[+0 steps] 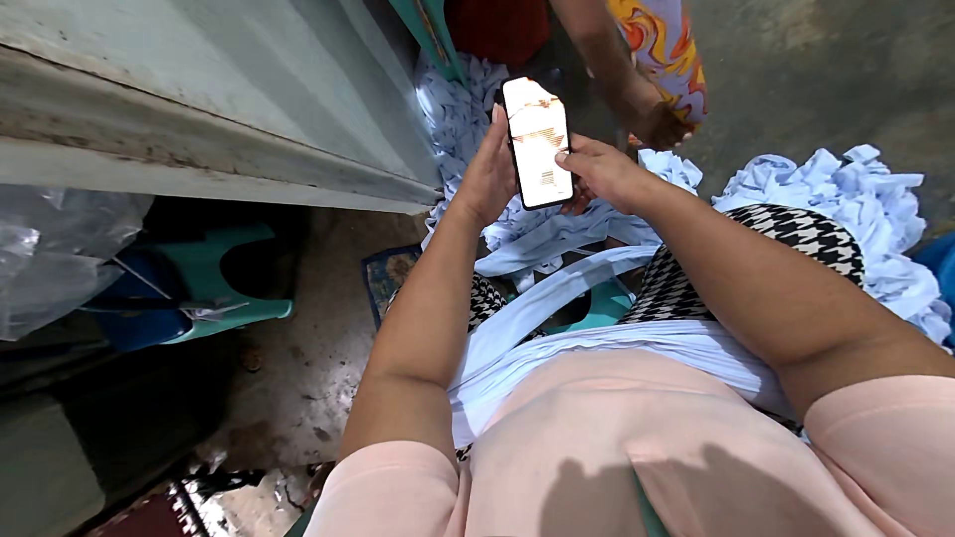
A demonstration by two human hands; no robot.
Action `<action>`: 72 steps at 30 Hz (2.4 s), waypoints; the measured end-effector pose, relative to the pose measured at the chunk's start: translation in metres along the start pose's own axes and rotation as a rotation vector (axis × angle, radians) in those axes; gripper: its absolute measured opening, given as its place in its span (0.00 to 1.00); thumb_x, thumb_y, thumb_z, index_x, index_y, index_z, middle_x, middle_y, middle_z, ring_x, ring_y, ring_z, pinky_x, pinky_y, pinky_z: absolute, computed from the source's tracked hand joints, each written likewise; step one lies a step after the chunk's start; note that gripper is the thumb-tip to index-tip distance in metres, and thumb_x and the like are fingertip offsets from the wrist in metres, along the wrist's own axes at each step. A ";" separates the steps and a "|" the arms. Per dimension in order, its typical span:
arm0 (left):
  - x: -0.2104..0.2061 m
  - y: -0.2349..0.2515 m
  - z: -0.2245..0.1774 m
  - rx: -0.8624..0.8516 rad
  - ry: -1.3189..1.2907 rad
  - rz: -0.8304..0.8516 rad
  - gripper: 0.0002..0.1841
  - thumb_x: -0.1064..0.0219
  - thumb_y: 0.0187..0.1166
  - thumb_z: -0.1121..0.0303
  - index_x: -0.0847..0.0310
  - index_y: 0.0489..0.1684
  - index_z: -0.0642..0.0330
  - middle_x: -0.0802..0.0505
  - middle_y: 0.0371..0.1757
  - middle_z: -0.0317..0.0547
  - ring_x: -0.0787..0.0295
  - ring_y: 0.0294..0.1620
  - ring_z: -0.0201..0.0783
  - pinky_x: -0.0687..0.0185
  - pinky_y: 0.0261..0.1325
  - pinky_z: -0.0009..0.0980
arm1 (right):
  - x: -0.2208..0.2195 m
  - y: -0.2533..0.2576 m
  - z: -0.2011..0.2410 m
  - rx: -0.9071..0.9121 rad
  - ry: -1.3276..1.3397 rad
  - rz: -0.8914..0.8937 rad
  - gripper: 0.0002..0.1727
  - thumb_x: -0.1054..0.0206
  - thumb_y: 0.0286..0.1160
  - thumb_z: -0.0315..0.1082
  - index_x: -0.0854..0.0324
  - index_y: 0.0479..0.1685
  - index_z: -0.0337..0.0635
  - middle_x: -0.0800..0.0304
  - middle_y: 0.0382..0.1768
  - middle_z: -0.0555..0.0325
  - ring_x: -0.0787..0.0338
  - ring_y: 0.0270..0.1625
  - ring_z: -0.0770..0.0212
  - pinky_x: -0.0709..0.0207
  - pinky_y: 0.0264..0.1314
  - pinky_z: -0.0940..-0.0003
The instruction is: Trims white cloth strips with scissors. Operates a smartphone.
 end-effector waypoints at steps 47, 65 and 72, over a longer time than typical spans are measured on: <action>-0.001 0.000 0.001 0.011 0.006 -0.004 0.44 0.78 0.85 0.32 0.59 0.95 0.52 0.25 0.83 0.49 0.24 0.79 0.44 0.25 0.78 0.48 | 0.001 0.000 0.000 -0.015 -0.057 -0.028 0.20 0.54 0.96 0.41 0.32 0.79 0.49 0.09 0.48 0.44 0.07 0.32 0.52 0.12 0.30 0.60; 0.000 0.000 0.000 0.006 -0.001 -0.006 0.43 0.78 0.85 0.33 0.60 0.94 0.51 0.23 0.82 0.49 0.21 0.77 0.44 0.22 0.76 0.46 | -0.008 -0.004 0.005 0.085 -0.236 0.074 0.47 0.31 0.64 0.16 0.53 0.86 0.44 0.15 0.57 0.43 0.11 0.35 0.55 0.15 0.34 0.59; 0.001 -0.001 0.001 0.007 0.019 -0.013 0.44 0.81 0.85 0.32 0.60 0.95 0.51 0.24 0.83 0.48 0.23 0.78 0.44 0.23 0.77 0.47 | -0.007 -0.003 0.004 0.078 -0.238 0.068 0.48 0.31 0.62 0.17 0.53 0.85 0.44 0.16 0.55 0.44 0.13 0.30 0.57 0.17 0.31 0.61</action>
Point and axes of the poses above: each hand's wrist, its own y-axis towards the middle knuckle, its own x-axis out of the back of the hand, z = x × y, the point moved 7 cm from there along y, towards the middle knuckle
